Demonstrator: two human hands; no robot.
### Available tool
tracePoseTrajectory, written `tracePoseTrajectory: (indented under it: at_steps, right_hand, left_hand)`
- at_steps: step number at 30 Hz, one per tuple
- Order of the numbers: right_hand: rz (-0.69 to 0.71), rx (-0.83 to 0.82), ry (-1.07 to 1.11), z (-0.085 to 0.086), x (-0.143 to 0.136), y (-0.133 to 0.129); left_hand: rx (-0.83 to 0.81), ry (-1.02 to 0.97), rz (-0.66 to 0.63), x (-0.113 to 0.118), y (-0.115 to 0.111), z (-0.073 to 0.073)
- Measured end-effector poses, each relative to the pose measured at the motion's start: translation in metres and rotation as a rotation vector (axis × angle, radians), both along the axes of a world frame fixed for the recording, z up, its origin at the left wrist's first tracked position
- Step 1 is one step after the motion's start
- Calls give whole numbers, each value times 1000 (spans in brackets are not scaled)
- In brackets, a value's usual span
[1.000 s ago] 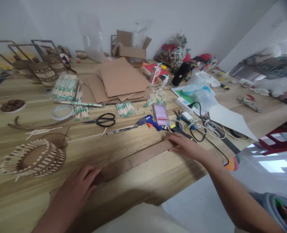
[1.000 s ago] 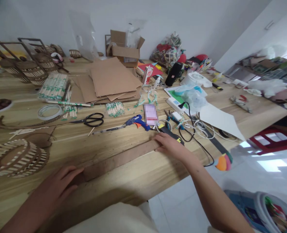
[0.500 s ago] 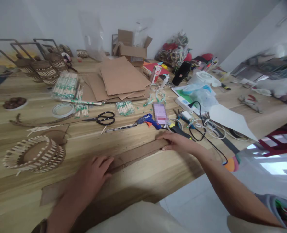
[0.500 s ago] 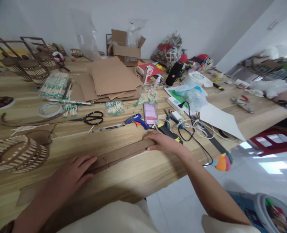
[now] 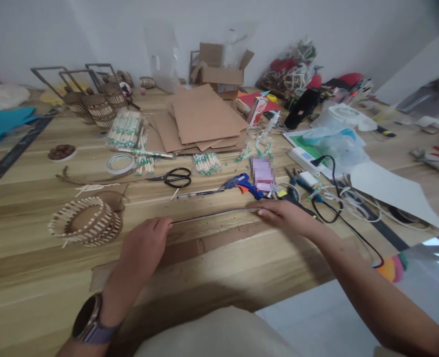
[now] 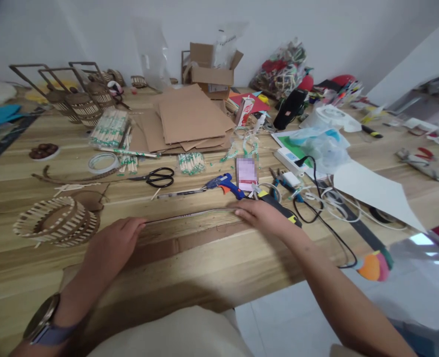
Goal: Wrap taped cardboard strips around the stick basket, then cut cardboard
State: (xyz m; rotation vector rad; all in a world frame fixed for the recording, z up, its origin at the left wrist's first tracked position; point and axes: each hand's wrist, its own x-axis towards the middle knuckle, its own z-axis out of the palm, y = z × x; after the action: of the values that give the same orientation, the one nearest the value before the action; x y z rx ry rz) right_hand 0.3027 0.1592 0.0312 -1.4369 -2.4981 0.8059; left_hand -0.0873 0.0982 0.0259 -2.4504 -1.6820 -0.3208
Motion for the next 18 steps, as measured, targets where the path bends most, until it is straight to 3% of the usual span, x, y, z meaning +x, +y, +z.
tracePoseTrajectory:
  at_steps: [3,8,14,18]
  right_hand:
    - [73,55,38,0,8,-3]
    - [118,204,-11,-3,26,-15]
    - [64,204,-136,-15,39,-26]
    - [49,151,-109,-15,44,-24]
  left_hand:
    - [26,-21,-71,-5,-3,-4]
    - [19,-37,-329,-1,-14,-22]
    - [30,33,-324,13,-26,-52]
    - [7,-5,-308,11,-28,-61]
